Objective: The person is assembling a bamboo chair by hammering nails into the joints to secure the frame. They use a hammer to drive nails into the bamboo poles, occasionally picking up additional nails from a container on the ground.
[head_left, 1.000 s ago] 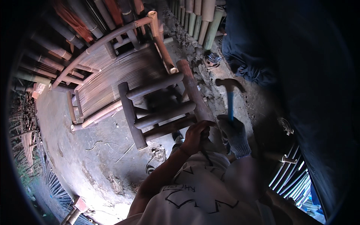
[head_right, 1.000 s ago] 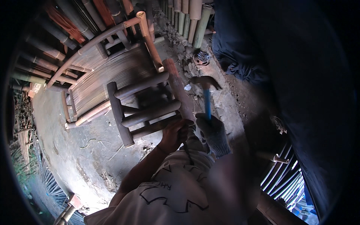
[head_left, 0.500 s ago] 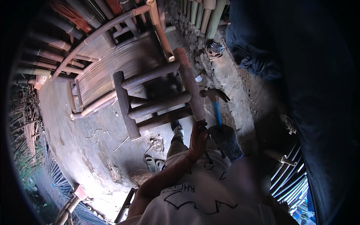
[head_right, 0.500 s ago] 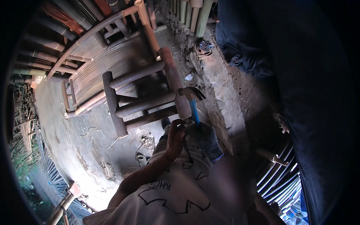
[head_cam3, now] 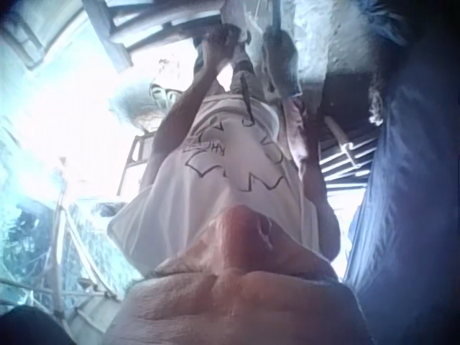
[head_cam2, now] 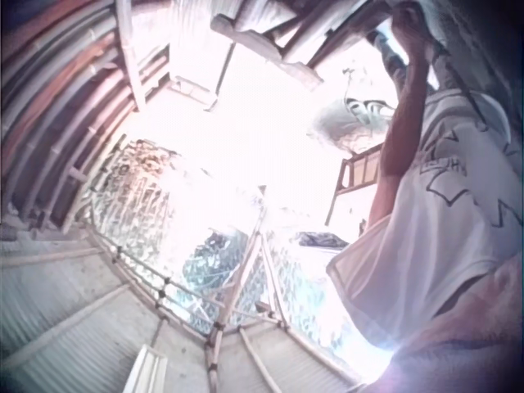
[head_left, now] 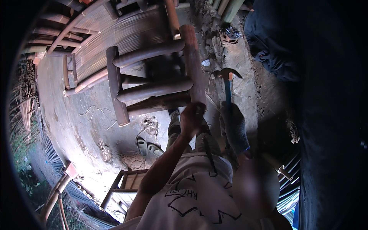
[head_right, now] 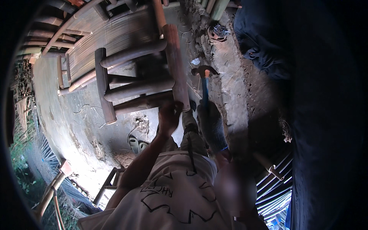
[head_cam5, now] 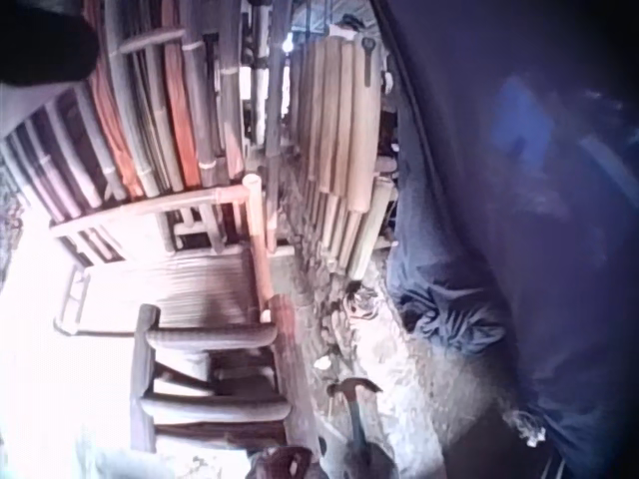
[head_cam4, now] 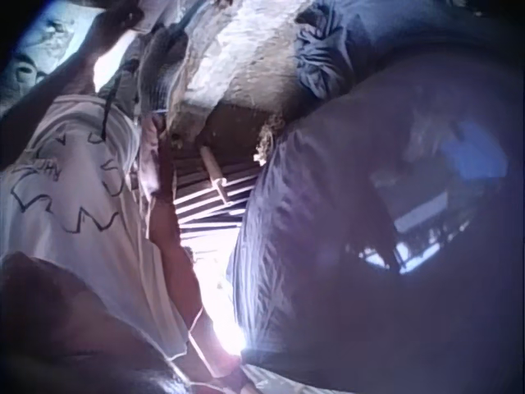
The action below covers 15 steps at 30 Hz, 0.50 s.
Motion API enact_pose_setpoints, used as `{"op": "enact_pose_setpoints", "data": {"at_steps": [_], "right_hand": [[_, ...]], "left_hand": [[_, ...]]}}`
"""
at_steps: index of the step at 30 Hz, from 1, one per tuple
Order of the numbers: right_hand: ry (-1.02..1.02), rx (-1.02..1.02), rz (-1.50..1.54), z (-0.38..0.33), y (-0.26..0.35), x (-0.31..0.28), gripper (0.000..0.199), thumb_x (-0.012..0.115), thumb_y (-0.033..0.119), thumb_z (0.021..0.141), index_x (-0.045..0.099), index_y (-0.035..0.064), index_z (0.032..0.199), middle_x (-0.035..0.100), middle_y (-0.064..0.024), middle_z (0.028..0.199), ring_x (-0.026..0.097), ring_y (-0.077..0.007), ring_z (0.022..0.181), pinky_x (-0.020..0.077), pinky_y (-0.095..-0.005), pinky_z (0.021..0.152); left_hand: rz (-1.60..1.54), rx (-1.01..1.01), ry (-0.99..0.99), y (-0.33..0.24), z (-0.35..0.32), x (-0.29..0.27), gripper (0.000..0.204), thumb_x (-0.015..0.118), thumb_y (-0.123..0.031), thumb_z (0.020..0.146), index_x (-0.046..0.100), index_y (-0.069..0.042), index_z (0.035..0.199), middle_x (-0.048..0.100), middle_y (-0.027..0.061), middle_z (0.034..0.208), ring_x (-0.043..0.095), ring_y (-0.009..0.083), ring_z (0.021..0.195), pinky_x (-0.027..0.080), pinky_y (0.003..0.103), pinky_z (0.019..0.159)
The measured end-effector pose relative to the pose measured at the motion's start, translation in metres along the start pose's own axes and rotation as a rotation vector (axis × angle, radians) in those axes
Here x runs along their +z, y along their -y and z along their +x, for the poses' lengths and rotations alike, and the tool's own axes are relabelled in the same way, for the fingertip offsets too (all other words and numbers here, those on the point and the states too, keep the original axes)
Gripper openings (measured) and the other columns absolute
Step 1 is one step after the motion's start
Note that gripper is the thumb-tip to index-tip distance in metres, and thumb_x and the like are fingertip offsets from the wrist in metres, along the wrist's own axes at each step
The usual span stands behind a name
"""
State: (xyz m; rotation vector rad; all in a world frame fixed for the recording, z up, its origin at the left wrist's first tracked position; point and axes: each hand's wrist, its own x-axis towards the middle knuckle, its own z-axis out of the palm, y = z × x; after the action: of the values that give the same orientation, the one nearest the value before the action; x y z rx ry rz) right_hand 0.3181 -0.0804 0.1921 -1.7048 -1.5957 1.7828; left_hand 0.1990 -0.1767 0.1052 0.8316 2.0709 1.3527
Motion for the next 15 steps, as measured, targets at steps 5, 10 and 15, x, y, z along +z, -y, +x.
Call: {"op": "enact_pose_setpoints", "data": {"at_steps": [5, 10, 15], "right_hand": [[-0.049, -0.173, -0.137, 0.031, -0.031, -0.003, 0.032, 0.053, 0.026, 0.099, 0.056, 0.0043, 0.123, 0.048, 0.0039, 0.064, 0.043, -0.0048, 0.047, 0.0355, -0.0243, 0.041], [0.003, -0.161, -0.214, 0.039, -0.043, -0.005, 0.03, 0.05, 0.024, 0.1, 0.056, 0.0051, 0.122, 0.049, 0.0021, 0.068, 0.045, -0.0054, 0.051, 0.0383, -0.0253, 0.045], [0.011, -0.439, -0.396, 0.042, -0.049, 0.0, 0.031, 0.049, 0.021, 0.101, 0.054, 0.0016, 0.126, 0.062, -0.0116, 0.092, 0.062, -0.0177, 0.07, 0.0511, -0.0296, 0.06]], "left_hand": [[-0.064, -0.036, -0.349, 0.064, 0.053, 0.04, 0.012, 0.062, -0.011, 0.089, 0.068, -0.002, 0.092, 0.067, 0.0174, 0.082, 0.067, 0.0307, 0.075, 0.051, 0.039, 0.067], [-0.044, 0.008, -0.407, 0.081, 0.059, 0.063, 0.01, 0.062, -0.01, 0.088, 0.064, 0.0, 0.09, 0.064, 0.0201, 0.083, 0.064, 0.0383, 0.076, 0.05, 0.04, 0.068], [-0.01, 0.0, -0.421, 0.083, 0.058, 0.06, 0.008, 0.063, -0.008, 0.086, 0.061, -0.001, 0.089, 0.061, 0.0206, 0.083, 0.061, 0.0423, 0.077, 0.05, 0.041, 0.068]]}}
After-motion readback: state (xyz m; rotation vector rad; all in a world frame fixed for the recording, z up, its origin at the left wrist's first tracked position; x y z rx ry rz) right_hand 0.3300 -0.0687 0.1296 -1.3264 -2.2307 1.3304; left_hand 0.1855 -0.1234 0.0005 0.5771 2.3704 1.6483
